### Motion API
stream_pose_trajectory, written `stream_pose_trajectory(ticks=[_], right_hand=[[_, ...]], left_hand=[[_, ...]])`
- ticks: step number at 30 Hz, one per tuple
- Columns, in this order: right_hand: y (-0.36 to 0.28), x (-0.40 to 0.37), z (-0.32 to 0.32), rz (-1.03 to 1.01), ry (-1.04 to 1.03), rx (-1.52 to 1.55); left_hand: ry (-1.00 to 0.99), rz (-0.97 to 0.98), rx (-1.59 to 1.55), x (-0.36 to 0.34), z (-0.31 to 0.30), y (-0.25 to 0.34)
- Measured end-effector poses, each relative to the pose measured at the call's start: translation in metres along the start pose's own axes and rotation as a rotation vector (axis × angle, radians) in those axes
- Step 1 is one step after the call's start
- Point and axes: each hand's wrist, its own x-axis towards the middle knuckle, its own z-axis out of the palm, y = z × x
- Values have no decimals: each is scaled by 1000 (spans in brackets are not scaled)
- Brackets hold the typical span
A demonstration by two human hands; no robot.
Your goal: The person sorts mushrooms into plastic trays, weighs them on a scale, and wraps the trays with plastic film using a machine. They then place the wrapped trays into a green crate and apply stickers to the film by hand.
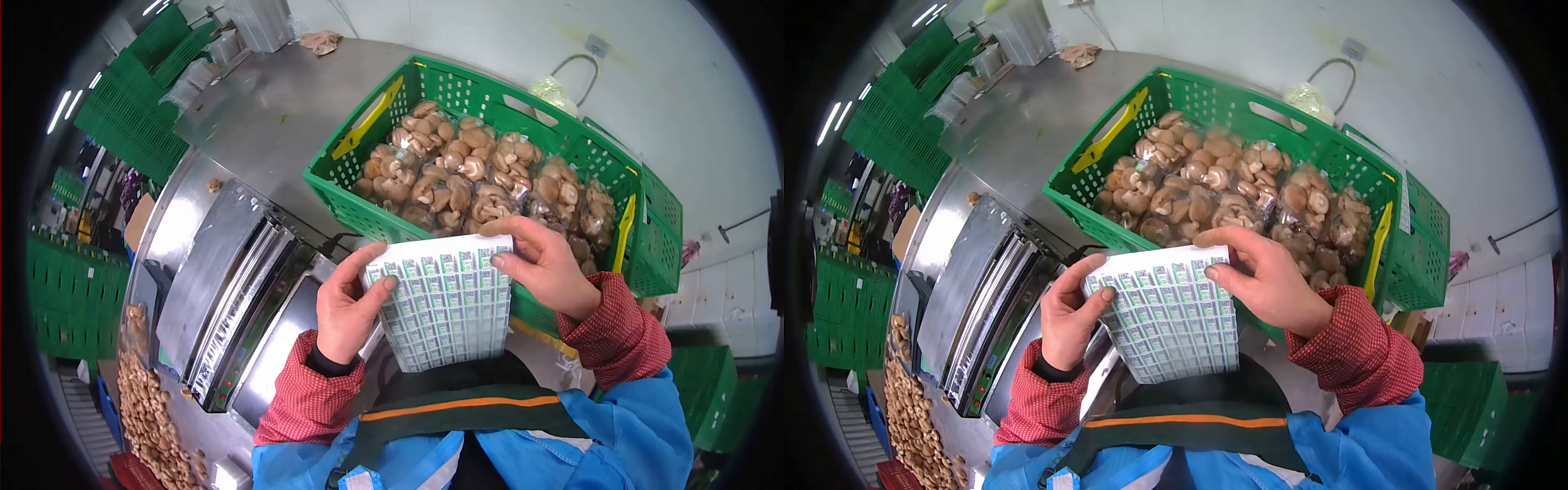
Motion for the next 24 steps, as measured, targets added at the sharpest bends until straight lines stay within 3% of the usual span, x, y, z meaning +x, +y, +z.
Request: stream_pose_trajectory(ticks=[2, 5, 9, 13, 19, 24], right_hand=[[9, -10, 1, -27, 60, -35], [13, -23, -1, 7, 133, -81], [25, -38, 7, -35, 193, -89], [31, -50, 15, 6, 232, -28], [36, -56, 17, 11, 194, 19], [27, -52, 15, 32, 273, -192]], left_hand=[[21, -23, 104, -4, 2, 1], [-50, 169, 417, 0, -10, -11], [-34, 298, 192, 6, 7, -15], [-120, 10, -338, -1, 20, -29], [-61, -45, -211, -5, 31, -31], [34, 20, -151, -4, 36, -30]])
